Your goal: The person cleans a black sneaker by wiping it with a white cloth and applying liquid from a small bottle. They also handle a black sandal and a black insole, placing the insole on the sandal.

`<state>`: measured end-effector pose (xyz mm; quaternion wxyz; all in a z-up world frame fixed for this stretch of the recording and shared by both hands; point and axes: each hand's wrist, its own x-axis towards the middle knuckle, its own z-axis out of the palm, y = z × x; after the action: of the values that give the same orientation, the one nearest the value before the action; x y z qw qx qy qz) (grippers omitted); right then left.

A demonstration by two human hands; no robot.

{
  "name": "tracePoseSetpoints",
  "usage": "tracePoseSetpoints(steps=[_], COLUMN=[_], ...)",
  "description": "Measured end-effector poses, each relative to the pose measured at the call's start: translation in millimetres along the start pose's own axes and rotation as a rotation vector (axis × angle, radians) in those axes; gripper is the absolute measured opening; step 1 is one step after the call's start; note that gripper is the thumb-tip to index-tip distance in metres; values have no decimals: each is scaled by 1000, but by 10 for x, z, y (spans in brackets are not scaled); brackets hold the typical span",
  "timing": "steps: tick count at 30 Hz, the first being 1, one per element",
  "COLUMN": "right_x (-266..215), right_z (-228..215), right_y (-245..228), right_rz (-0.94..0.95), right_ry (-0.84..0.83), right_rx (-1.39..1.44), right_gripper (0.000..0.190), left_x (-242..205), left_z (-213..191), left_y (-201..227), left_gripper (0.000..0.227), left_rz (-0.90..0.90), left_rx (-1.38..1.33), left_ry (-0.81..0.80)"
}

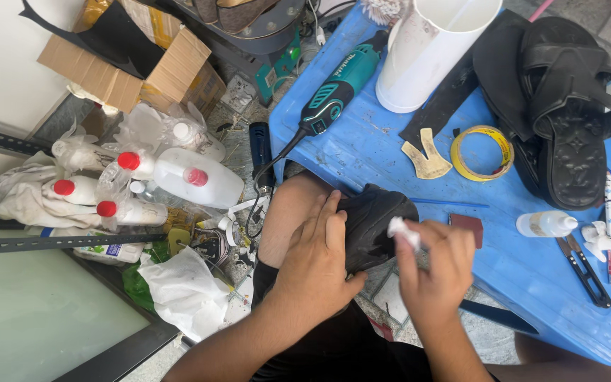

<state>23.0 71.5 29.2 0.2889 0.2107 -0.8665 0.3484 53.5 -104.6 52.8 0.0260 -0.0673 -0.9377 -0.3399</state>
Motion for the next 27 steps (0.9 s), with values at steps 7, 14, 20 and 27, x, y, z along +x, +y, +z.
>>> tracePoseSetpoints(steps=[7,14,20,27], right_x=[-113,29,75,86], right_z=[40,2,-4,-28], right_y=[-115,33,-90,-122], right_rz=[-74,161,-75,-34], right_ry=[-34,27,-61,-73], right_rx=[142,70,171,125], right_gripper=[28,19,28,28], left_x=[51,81,95,91], left_z=[-32,-30,-20,-29], left_y=[140,139,127,134], left_gripper=[112,115,116,115], left_rz=[-26,-43,-38,-31], left_rx=[50,37,44,52], left_ry=[-22,-84,-98,-92])
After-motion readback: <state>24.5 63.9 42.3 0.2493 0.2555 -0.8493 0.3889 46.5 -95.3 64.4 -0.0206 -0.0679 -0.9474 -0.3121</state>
